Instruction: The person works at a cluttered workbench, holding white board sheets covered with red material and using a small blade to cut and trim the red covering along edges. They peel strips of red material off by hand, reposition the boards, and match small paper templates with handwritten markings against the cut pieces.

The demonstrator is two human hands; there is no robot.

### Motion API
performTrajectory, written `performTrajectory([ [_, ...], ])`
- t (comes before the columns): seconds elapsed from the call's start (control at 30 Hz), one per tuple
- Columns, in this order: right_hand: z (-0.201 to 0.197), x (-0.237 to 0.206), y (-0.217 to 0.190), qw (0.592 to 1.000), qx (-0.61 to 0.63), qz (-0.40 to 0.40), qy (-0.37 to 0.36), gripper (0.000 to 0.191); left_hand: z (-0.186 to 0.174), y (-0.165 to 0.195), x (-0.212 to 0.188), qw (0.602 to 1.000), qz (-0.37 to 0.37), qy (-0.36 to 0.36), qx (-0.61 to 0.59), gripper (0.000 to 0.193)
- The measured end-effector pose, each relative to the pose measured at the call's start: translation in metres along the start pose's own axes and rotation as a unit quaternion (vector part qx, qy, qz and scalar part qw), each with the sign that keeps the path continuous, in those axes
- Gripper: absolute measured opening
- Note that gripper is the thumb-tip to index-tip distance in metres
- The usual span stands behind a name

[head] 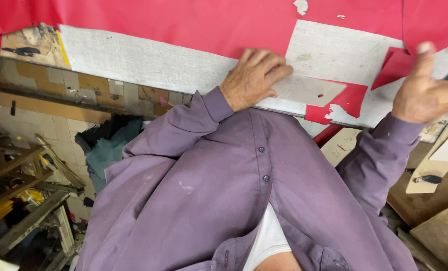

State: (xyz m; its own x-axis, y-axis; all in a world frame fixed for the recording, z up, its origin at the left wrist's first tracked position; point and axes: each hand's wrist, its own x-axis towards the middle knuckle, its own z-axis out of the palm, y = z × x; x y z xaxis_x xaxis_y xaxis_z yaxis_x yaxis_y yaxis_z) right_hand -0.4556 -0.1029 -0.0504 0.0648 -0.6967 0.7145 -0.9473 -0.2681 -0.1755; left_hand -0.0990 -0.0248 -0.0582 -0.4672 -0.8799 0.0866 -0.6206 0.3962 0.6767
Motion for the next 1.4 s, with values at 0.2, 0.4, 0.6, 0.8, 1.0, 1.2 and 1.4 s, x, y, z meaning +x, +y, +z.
performTrajectory([
  [0.2, -0.026, -0.020, -0.092, 0.619, 0.555, 0.317, -0.456, 0.048, -0.044, -0.029, -0.037, 0.982, 0.002, 0.093, -0.162, 0.044],
  [0.4, 0.036, -0.018, -0.198, 0.783, 0.432, 0.288, -0.344, 0.037, -0.072, -0.105, -0.032, 0.968, -0.107, 0.224, -0.047, 0.049],
  [0.6, 0.026, -0.016, -0.239, 0.920, 0.249, 0.102, -0.286, 0.031, -0.068, -0.098, -0.076, 0.951, -0.151, 0.265, 0.054, 0.059],
  [0.8, 0.016, -0.055, -0.231, 0.949, 0.184, 0.019, -0.255, 0.030, -0.055, -0.092, -0.108, 0.958, -0.144, 0.241, 0.055, 0.034],
  [1.0, 0.023, -0.068, -0.221, 0.953, 0.202, 0.014, -0.226, 0.024, -0.046, -0.093, -0.105, 0.947, -0.174, 0.266, 0.038, 0.031],
  [1.2, 0.024, -0.067, -0.218, 0.949, 0.208, 0.013, -0.236, 0.024, -0.044, -0.086, -0.109, 0.937, -0.187, 0.294, 0.026, 0.026],
  [1.4, 0.025, -0.067, -0.224, 0.941, 0.231, 0.039, -0.245, 0.025, -0.038, -0.088, -0.108, 0.926, -0.195, 0.319, 0.043, 0.017],
])
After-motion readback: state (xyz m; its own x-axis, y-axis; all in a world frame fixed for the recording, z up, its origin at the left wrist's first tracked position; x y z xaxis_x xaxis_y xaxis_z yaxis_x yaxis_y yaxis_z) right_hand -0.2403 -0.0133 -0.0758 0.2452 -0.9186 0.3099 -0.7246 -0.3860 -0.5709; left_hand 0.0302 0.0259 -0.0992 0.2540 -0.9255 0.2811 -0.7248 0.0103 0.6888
